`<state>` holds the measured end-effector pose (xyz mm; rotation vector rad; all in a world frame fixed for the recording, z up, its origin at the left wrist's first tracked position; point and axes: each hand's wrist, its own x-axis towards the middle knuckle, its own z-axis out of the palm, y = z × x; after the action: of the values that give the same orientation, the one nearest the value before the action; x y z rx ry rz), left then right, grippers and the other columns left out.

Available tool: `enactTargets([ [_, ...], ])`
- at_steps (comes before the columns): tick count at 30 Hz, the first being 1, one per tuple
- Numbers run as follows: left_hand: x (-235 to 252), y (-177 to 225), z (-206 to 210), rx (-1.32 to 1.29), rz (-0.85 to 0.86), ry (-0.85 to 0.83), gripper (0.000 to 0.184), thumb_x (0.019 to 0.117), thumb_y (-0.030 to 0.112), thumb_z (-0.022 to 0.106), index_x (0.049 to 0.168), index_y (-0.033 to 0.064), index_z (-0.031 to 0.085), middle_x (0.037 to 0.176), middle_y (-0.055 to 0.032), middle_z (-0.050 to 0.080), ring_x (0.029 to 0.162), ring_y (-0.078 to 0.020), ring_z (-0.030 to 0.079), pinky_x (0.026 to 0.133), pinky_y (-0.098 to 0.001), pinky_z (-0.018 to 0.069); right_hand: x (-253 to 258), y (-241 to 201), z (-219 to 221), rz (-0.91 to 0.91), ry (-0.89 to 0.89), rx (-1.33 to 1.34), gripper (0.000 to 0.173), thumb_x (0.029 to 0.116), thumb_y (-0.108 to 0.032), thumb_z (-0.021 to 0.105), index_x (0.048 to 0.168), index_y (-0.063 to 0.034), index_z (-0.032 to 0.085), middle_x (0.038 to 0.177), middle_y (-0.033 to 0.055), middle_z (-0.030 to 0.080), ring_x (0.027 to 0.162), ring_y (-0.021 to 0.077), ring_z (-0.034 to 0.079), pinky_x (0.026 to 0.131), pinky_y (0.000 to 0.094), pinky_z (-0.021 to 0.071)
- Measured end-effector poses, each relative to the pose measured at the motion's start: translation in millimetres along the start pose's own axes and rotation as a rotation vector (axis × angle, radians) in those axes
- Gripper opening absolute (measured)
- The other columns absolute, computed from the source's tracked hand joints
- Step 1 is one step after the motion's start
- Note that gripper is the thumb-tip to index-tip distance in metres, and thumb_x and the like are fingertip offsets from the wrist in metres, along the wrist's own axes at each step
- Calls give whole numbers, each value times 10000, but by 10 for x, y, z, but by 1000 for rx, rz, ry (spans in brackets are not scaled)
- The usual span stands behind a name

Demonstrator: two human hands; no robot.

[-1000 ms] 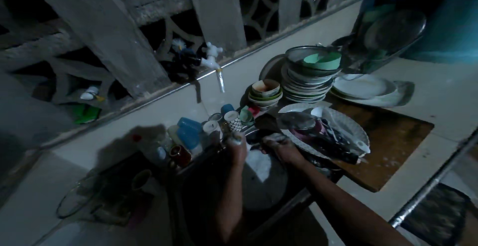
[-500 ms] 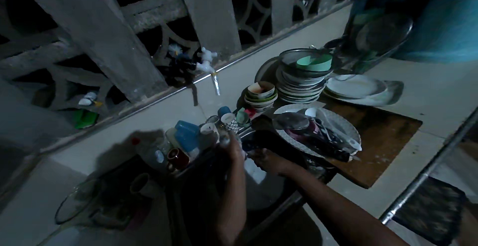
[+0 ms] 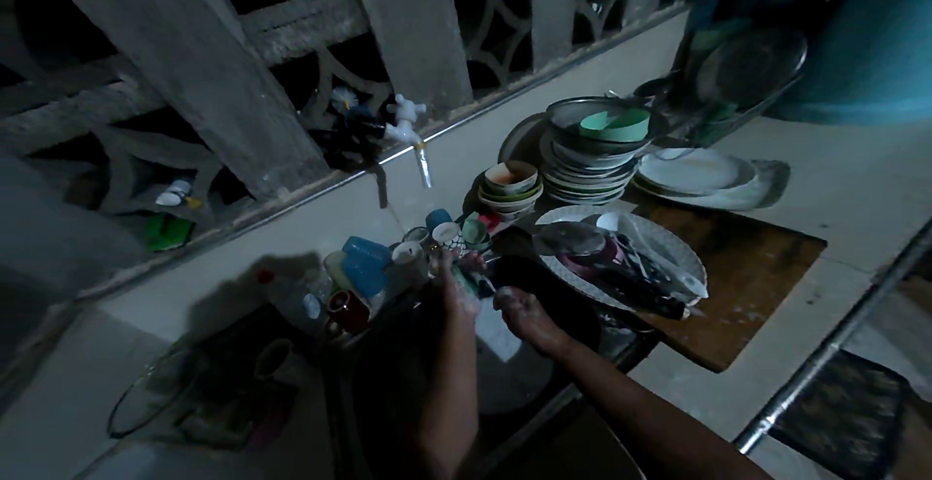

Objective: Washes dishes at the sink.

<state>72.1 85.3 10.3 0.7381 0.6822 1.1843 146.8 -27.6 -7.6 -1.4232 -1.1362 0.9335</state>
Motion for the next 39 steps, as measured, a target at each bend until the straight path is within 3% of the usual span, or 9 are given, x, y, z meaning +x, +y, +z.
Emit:
enactTargets([
  [3,-111,-145,116,265,202,44,379,1138,259,299,1347,-22,444,848,-83,644,636,-128,645,604,-278,575,-12,-130,97,235,-63,305,418,1142,-309,256,934,-75,532,597,-43,438,421,56,392,408,210,378],
  [6,-57,-131,103,681,449,149,385,1047,79,541,1356,-147,496,1172,-278,638,1044,-268,631,965,-382,510,-69,-201,185,237,-49,229,416,1142,-311,248,1002,-61,550,673,-25,436,484,66,390,463,224,373],
  [9,-3,0,79,934,516,99,353,973,70,657,1250,-135,583,1138,-291,665,1072,-343,650,985,-465,503,-138,-263,255,225,3,147,354,1137,-246,293,1113,0,546,745,2,440,551,80,421,530,246,405],
  [14,5,210,27,1349,492,-60,453,957,88,674,1350,-100,552,1239,-311,648,1190,-431,630,1058,-545,464,-180,-428,118,338,-69,202,343,1143,-256,279,1041,-29,515,628,-22,423,439,74,416,443,224,413],
  [20,-52,189,146,1361,449,-136,454,941,94,701,1337,-88,578,1305,-304,616,1239,-423,597,1087,-538,443,-86,-393,110,250,-113,-6,286,1122,-162,359,1238,34,532,826,45,486,588,104,474,570,265,457],
  [25,136,216,86,1221,495,52,441,983,116,665,1359,-82,548,1251,-304,645,1186,-422,633,1049,-550,472,-139,-325,143,262,-86,36,268,1117,-152,372,1245,32,520,799,34,486,553,89,474,537,249,457],
  [30,-119,3,230,1055,496,-57,351,958,85,683,1230,-125,611,1119,-282,675,1004,-335,681,939,-459,542,-11,-246,132,230,-20,-74,269,1111,-166,386,1265,5,527,833,71,517,592,140,498,571,314,474],
  [33,-118,1,208,1122,453,-72,336,965,108,683,1212,-113,632,1127,-285,683,1074,-358,668,993,-484,506,-73,-265,117,177,-70,-144,312,1116,-162,368,1276,36,549,915,119,562,678,171,538,665,346,502],
  [39,79,178,56,1411,486,-86,353,943,140,713,1228,-61,664,1196,-269,686,1151,-414,658,1036,-566,478,-197,-387,9,308,-100,-24,237,1105,-127,388,1174,25,556,750,24,492,540,81,478,539,238,456],
])
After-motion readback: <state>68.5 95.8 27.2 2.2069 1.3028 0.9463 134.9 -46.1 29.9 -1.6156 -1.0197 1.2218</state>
